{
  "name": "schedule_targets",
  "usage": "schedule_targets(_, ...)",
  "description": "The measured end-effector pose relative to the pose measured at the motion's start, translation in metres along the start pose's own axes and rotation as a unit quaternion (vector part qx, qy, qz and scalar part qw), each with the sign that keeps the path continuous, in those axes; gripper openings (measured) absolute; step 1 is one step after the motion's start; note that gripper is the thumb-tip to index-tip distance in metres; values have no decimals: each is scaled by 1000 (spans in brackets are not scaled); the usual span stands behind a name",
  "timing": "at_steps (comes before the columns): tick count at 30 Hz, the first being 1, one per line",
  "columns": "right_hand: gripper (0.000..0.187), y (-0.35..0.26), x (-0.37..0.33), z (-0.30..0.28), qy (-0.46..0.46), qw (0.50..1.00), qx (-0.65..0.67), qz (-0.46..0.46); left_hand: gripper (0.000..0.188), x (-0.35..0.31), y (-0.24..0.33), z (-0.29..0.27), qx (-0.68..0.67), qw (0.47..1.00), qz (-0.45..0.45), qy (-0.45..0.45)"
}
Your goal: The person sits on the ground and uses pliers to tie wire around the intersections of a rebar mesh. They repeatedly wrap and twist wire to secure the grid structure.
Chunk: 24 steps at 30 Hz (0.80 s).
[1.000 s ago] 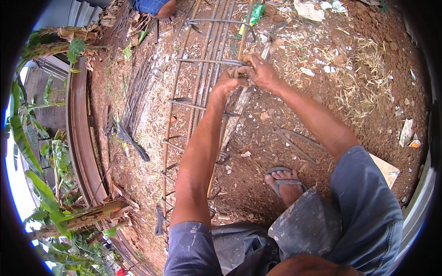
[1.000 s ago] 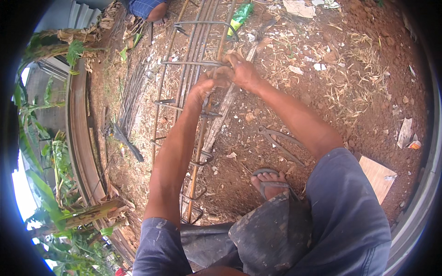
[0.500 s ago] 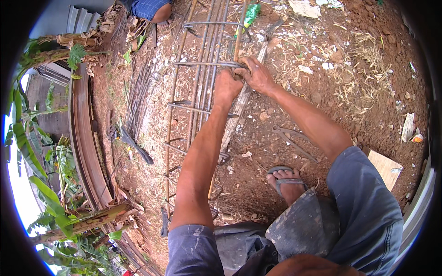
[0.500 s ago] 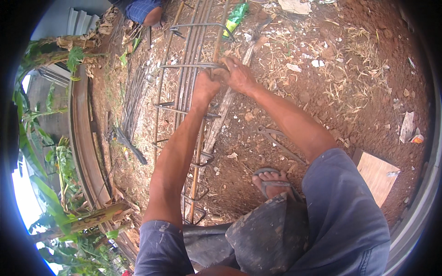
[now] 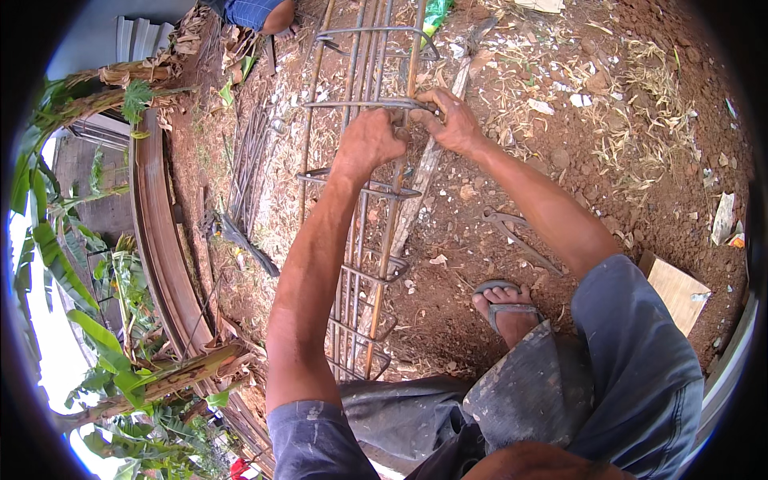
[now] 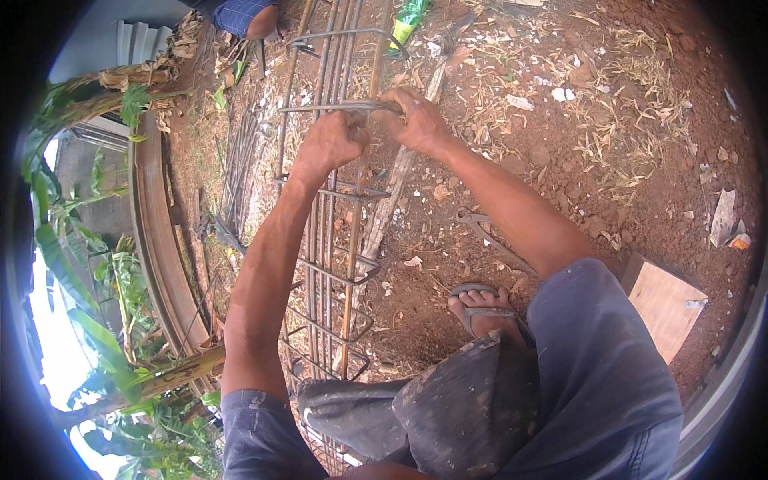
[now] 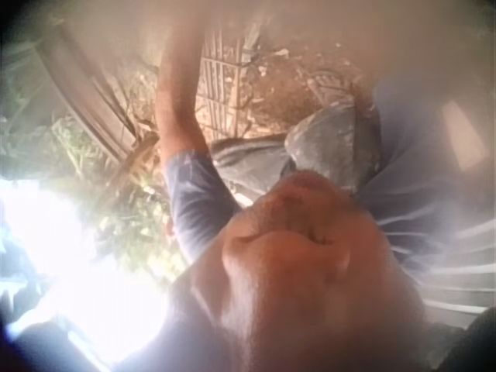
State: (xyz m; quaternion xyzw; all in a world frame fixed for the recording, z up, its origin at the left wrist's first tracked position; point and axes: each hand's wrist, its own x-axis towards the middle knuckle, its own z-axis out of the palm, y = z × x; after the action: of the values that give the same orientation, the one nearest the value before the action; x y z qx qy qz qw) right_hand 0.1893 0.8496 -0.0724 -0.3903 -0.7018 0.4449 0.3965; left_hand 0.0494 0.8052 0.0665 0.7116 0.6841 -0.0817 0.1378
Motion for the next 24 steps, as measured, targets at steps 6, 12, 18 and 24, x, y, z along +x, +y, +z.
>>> schedule_targets(6,61,7,1,-5,-40,999,13,32,25,4,-22,-1,-121,992,-38,27)
schedule_targets(12,44,-2,1,-12,-57,993,55,82,17,8,-13,32,-34,967,-4,254)
schedule_targets(18,40,-20,3,-19,-35,990,10,139,17,4,15,25,-138,942,-113,284)
schedule_targets(24,24,-49,6,-28,-26,972,57,225,16,-8,38,27,-96,955,-26,280)
